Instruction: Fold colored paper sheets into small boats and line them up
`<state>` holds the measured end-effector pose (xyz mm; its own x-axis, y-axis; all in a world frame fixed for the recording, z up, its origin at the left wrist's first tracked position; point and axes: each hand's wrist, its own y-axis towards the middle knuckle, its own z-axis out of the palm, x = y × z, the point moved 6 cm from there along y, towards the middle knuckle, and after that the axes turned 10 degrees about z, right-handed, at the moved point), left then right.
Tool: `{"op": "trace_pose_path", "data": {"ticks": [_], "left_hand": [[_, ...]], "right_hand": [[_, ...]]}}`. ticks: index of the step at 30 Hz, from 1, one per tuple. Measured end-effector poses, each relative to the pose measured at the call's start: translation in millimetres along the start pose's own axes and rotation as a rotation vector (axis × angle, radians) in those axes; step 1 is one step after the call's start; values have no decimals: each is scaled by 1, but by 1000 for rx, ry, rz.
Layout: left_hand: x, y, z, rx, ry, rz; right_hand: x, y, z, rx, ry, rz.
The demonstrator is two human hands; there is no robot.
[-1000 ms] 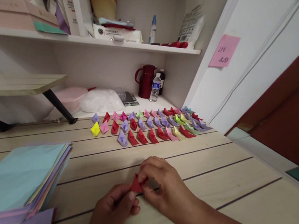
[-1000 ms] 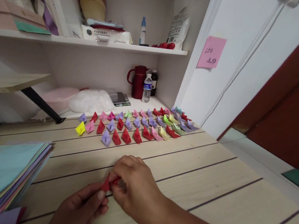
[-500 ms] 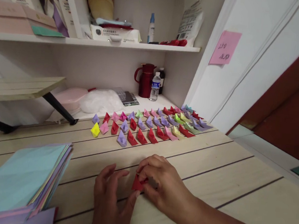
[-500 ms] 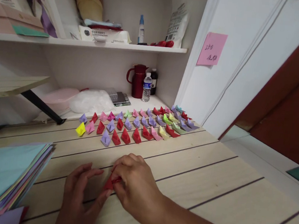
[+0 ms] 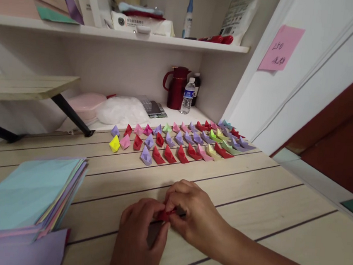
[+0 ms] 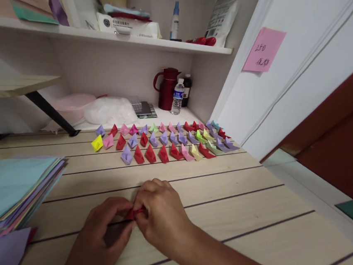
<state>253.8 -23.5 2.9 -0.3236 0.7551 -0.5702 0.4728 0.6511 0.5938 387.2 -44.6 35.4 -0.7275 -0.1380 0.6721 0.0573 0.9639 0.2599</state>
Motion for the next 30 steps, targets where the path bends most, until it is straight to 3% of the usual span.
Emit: {"op": "trace_pose_path", "data": {"ticks": [9,15,22,27,30], "left_hand": [[-1,2,-4,-27,32,82],[-9,4,-6,-62,-108,21],[-4,1,-6,-74,-157,-77],[-8,6,-7,22,-89,44],[-9,6,-8,-5,-81,63]], "right_hand": [[-2,-1,4,34,85,47],[-8,1,0,32,108,96],[0,-1,-3,1,-28,8],[7,-5,-4,0,-107,-40],[8,-5,-5,2,-103,-46]]}}
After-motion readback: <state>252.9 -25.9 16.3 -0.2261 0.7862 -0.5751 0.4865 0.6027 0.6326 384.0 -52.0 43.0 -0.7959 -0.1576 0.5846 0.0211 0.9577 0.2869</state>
